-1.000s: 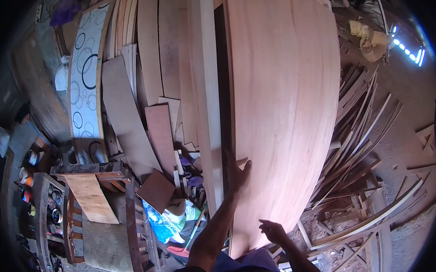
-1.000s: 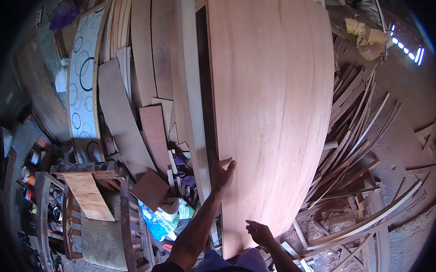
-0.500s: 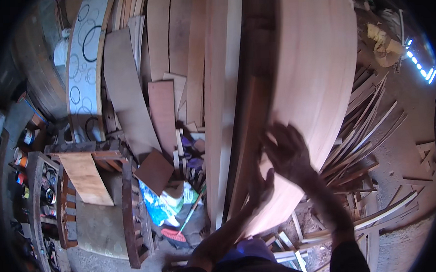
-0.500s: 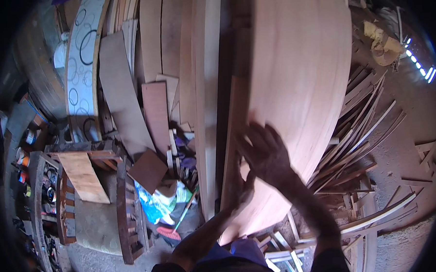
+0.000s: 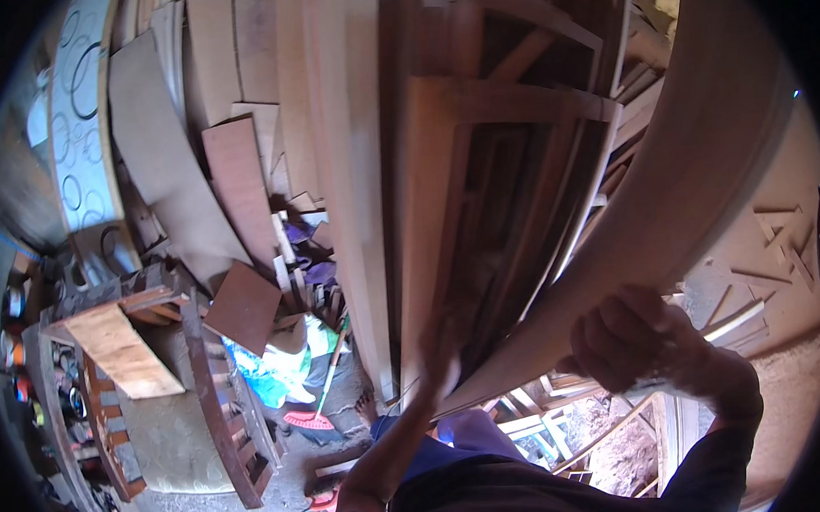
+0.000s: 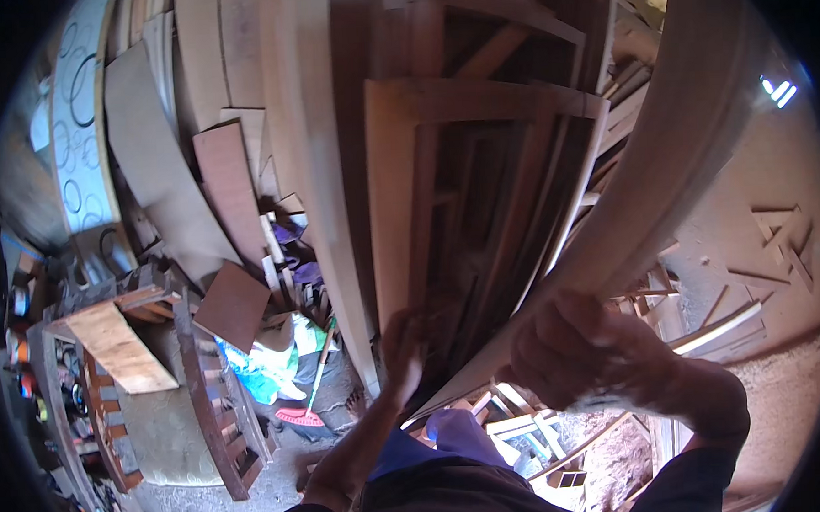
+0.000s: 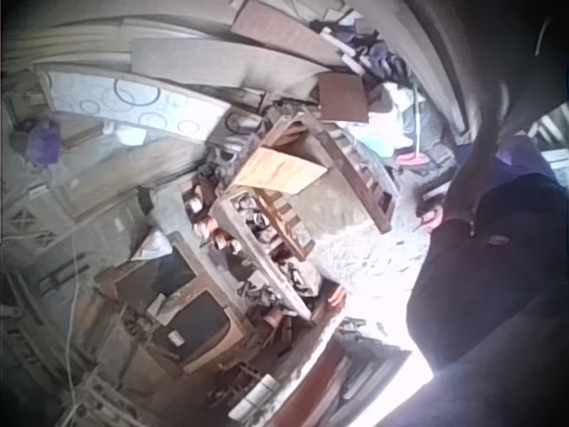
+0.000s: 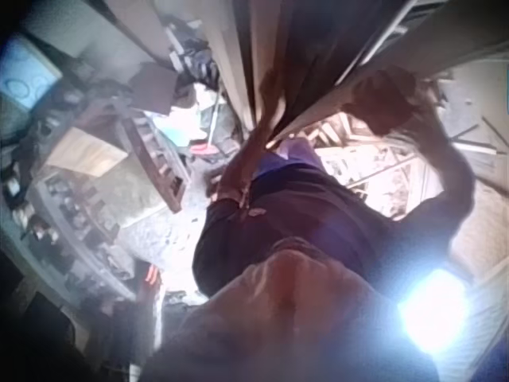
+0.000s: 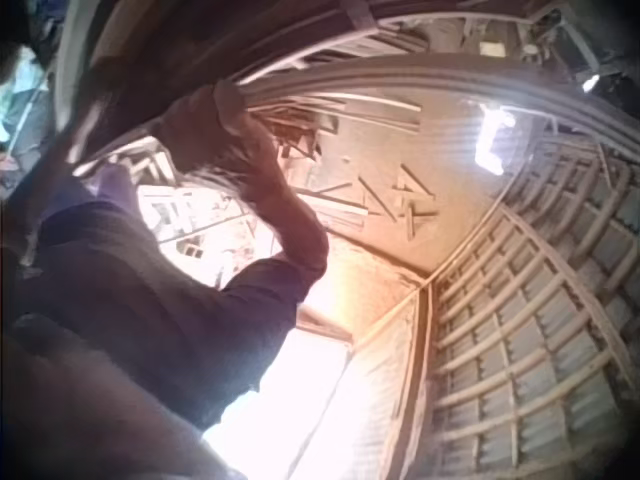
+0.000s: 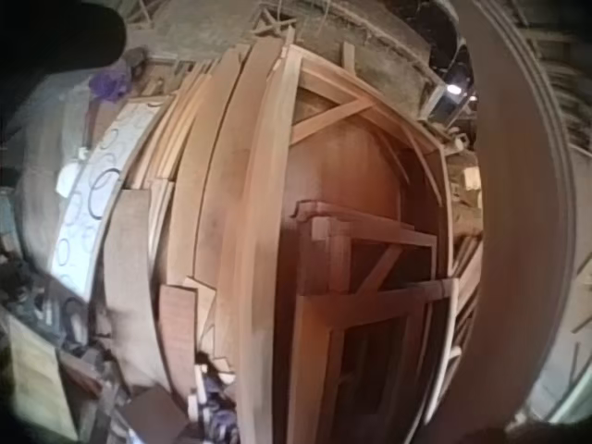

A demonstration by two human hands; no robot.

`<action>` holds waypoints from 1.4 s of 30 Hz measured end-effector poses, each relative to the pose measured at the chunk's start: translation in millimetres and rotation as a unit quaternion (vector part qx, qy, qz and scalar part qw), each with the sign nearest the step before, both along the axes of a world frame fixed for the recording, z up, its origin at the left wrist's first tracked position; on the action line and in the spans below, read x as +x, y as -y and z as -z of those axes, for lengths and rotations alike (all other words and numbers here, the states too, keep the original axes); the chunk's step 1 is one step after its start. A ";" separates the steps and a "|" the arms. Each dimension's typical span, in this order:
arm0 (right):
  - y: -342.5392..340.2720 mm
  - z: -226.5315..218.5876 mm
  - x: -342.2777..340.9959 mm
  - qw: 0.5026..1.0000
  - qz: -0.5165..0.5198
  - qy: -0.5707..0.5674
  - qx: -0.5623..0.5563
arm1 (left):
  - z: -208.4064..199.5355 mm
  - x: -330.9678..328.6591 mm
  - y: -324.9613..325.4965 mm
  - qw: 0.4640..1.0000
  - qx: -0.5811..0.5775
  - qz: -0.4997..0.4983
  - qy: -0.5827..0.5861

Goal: The person hammers nails into a wooden frame using a hammer and nail holder, then uses a circular saw to trim the edge of the frame. The person works on a large wooden panel on the floor, adjusting pieces and securing them before cutting.

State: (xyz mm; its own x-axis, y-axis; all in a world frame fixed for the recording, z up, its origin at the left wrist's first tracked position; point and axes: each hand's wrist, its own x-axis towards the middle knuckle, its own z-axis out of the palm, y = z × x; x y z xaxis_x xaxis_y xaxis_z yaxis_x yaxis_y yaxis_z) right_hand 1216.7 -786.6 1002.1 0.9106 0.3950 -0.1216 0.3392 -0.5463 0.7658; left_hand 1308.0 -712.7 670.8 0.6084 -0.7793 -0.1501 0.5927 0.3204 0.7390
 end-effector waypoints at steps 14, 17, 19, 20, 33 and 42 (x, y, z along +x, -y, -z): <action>-17.9 0.4 -137.4 0.987 -0.011 0.150 -0.063 | 151.3 -6.1 152.1 0.965 0.147 0.116 0.183; -28.0 -6.7 -158.4 0.987 0.009 0.145 -0.066 | 109.7 -29.0 221.1 0.972 0.065 0.178 0.142; -30.2 -5.5 -173.7 0.988 0.034 0.140 -0.057 | 44.2 -53.1 265.7 0.955 0.047 0.175 0.237; -30.5 -7.3 -181.3 0.987 0.038 0.141 -0.059 | 20.0 -54.5 292.8 0.941 0.039 0.181 0.285; -18.0 -1.9 -212.5 0.985 0.055 0.162 -0.014 | -206.7 -11.8 535.8 0.848 0.014 0.030 0.530; -20.7 1.0 -226.2 0.984 0.083 0.157 0.002 | -168.1 -12.6 540.4 0.909 0.059 0.156 0.382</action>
